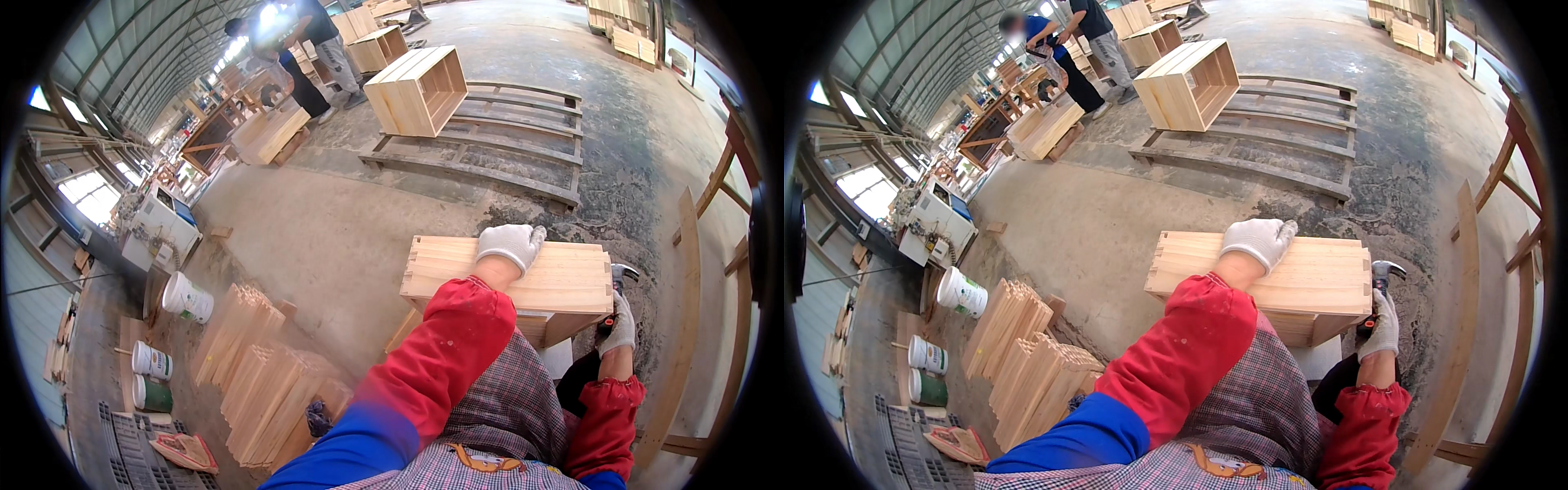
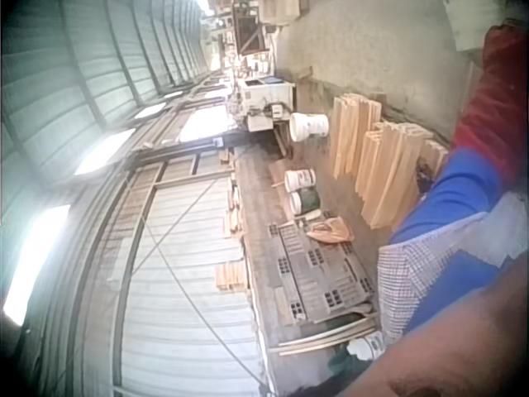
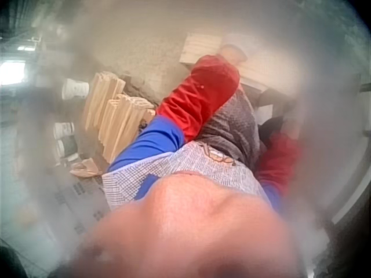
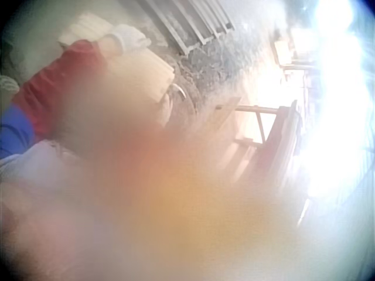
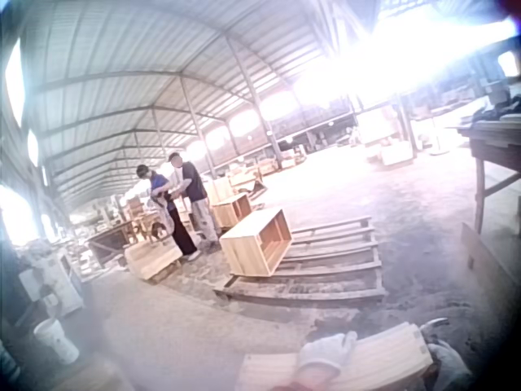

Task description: The person assembles a wood box by using a hammer to tap wood panels into place and then assembles another piece of wood furniture using a rubber mallet.

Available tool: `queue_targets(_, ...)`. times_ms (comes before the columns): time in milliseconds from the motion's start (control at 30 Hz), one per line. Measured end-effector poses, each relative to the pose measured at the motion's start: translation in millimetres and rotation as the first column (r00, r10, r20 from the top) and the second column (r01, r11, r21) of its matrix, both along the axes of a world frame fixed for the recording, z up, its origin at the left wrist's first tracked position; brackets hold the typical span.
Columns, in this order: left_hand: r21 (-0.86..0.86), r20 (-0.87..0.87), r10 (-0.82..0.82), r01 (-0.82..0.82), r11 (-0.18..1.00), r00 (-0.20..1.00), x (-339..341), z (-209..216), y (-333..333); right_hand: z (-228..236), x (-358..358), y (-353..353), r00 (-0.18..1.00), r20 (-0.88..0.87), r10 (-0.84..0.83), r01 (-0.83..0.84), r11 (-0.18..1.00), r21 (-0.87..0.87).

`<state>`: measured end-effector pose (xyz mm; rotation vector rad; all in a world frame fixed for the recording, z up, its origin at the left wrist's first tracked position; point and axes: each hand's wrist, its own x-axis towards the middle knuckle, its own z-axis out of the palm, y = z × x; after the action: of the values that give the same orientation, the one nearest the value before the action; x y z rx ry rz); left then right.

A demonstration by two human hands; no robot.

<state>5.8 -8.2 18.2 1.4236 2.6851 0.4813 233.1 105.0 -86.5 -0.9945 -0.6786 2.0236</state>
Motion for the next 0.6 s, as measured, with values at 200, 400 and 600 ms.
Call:
queue_targets(200,0.002,-0.002,0.006,-0.006,1.0,1.0,0,-1,0,-1,1,0,1.0,-0.005,0.005,-0.005,1.0,0.004)
queue_targets(400,0.026,-0.007,-0.005,0.005,1.0,1.0,0,-2,0,4,0,-2,1.0,-0.004,0.007,-0.007,1.0,0.018)
queue_targets(600,0.011,-0.003,0.013,-0.013,1.0,1.0,2,2,-2,13,-2,-7,1.0,-0.006,0.004,-0.004,1.0,-0.011)
